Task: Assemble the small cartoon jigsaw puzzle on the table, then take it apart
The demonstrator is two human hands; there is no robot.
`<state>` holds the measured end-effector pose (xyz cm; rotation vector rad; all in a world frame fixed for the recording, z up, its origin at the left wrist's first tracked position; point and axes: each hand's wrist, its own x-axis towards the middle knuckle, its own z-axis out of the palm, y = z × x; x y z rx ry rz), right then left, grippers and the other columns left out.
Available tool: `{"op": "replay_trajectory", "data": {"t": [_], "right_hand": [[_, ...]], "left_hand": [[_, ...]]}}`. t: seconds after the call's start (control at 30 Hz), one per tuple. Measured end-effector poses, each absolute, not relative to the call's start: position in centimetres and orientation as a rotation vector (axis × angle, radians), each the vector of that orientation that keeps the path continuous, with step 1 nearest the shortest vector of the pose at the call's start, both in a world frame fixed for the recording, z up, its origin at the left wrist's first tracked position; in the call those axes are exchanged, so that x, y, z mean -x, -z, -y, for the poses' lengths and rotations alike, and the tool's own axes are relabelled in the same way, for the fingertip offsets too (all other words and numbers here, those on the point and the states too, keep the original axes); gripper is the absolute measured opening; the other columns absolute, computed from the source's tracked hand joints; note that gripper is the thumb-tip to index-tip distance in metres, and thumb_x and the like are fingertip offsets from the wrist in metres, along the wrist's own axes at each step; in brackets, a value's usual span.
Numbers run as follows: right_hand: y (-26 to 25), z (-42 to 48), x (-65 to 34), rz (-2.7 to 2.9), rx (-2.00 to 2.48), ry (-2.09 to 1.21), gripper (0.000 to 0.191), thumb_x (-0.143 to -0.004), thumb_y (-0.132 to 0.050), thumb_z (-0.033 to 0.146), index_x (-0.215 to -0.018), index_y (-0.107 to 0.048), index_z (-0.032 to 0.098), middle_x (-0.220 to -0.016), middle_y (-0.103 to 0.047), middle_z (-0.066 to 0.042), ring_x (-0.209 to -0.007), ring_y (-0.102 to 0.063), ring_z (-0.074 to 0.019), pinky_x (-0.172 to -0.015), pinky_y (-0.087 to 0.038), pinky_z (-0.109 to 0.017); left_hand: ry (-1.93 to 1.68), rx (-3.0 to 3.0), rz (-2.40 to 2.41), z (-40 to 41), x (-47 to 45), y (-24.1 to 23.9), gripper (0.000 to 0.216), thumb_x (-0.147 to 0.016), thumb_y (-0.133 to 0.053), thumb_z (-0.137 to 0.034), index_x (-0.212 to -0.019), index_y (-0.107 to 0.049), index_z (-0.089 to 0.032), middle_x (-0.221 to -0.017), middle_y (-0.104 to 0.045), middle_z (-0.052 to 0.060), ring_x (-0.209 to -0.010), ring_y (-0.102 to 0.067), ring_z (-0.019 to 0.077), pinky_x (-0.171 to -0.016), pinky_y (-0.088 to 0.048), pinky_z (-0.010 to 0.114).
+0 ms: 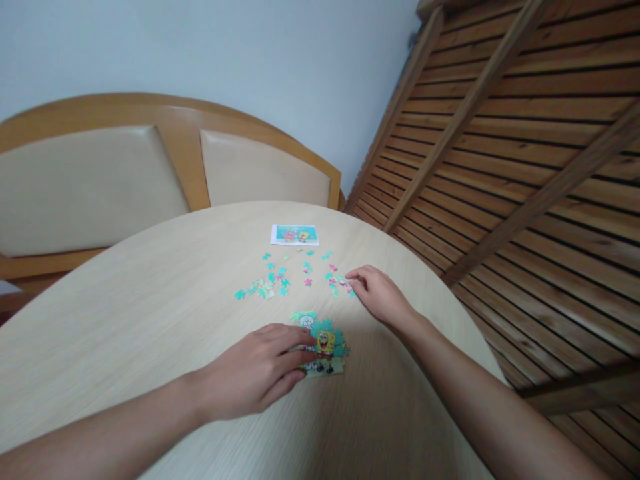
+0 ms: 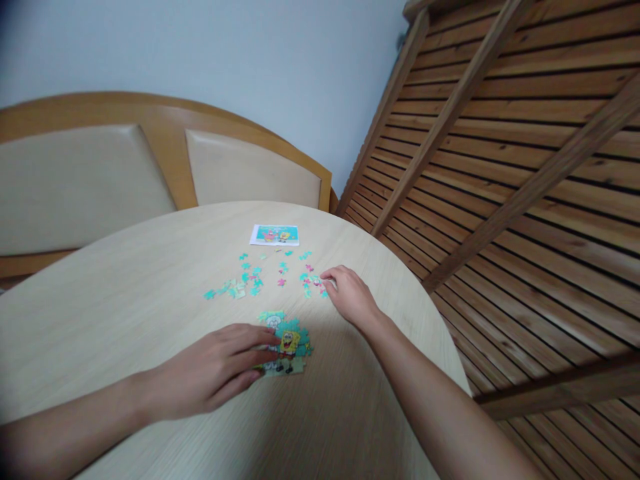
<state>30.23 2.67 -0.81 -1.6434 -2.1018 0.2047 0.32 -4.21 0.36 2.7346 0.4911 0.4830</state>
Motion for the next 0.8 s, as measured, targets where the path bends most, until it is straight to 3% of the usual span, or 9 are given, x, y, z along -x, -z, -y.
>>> {"op": "replay_trajectory", "data": {"t": [0.43,0.8], "right_hand": [[2.1,-3.2,-29.6,2.142,1.624,-0.162,0.037,-0.102,-0.042,0.031,-0.129,-0.067,0.024,-0.136,-0.062,-0.010,-0.128,-0.052,-0.0287,-0.107,-0.042,-0.051],[2.6,-3.4,-29.7,2.240,1.564,-0.197,0.049,-0.104,-0.036,0.044,-0.141,-0.057,0.019,-0.149,-0.053,-0.013,-0.141,-0.044,-0.0279,-0.117,-0.035,-0.050]], "left_hand": [[-0.473,-2.754,-0.506,4.3,-0.4,-0.4,0.033,-0.101,-0.047,-0.021,-0.132,-0.059,-0.020,-0.133,-0.062,0.010,-0.124,-0.060,0.0247,-0.109,-0.049,0.043],[-0.464,-2.757,-0.510,4.2,-0.3,-0.2,0.034,-0.101,-0.048,-0.021,-0.132,-0.060,-0.021,-0.134,-0.062,0.009,-0.126,-0.058,0.0245,-0.110,-0.048,0.042]]}}
